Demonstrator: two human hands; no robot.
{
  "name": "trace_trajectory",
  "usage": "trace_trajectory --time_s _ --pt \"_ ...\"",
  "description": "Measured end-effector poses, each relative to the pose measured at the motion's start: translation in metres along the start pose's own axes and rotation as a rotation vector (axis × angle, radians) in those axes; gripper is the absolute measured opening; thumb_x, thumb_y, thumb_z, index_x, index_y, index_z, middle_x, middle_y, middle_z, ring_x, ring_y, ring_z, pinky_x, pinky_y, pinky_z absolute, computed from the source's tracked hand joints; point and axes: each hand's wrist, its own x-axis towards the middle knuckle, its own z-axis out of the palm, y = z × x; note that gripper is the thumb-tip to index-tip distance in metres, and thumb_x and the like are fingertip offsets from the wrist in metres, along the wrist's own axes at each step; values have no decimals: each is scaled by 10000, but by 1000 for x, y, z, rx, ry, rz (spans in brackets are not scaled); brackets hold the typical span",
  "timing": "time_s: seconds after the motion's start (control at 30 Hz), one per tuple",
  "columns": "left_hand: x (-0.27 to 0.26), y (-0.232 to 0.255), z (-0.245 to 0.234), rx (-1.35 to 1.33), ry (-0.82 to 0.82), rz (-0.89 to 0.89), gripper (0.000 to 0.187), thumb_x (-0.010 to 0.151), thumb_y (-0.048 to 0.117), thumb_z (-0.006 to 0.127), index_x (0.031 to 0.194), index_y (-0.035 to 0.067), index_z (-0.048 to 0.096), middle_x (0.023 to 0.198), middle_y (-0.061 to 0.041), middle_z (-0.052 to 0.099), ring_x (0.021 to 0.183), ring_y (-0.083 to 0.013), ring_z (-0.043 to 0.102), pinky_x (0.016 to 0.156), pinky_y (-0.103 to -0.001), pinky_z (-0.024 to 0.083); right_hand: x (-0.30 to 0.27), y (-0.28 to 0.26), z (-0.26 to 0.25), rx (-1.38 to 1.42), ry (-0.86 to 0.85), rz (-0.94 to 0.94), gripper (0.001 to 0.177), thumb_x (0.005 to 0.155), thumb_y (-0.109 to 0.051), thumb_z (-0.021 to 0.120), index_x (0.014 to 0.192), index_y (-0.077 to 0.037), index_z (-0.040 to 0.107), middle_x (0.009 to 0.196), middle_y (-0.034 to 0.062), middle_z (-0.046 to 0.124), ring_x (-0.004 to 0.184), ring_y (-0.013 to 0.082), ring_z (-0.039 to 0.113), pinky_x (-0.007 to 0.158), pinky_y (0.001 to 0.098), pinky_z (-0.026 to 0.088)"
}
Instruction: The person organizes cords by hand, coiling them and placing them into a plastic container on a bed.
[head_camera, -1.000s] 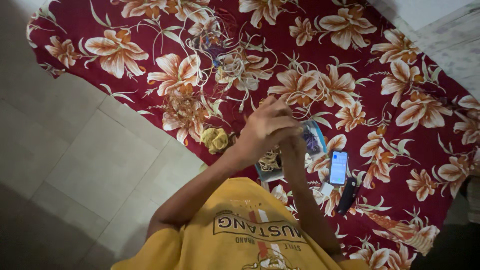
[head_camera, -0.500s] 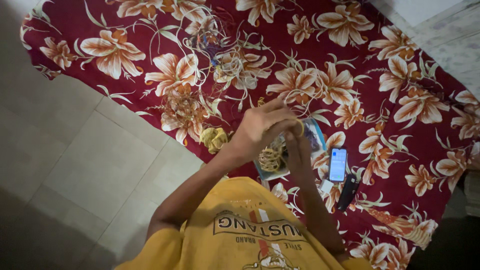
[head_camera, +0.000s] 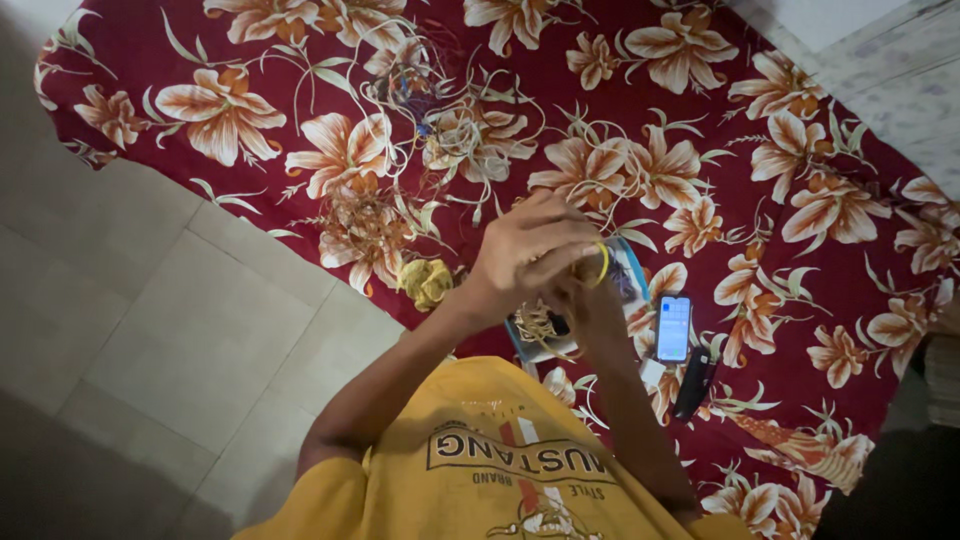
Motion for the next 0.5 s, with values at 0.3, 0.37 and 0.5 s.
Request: trace_trajectory --time_s 0.3,0.37,0.5 --pt "-1 -3 3 71 -8 91 101 973 52 742 1071 31 742 1027 -81 721 906 -200 643 769 -360 532 -3 -2 -1 923 203 131 398 978 -430 499 1057 -52 596 877 55 691 737 141 698 614 286 570" --pt "-1 -1 6 75 -12 93 102 978 54 737 1077 32 735 1042 -86 717 926 -210 645 767 -356 542 -5 5 3 375 286 -26 285 998 -333 581 1046 -52 578 855 31 673 707 107 689 565 252 558" --pt "5 2 8 3 -15 66 159 993 74 726 1148 46 712 1053 -92 709 937 -210 666 776 -344 561 -7 5 8 1537 159 -354 288 1092 -358 557 1097 -74 606 924 -16 626 805 91 631 687 269 555"
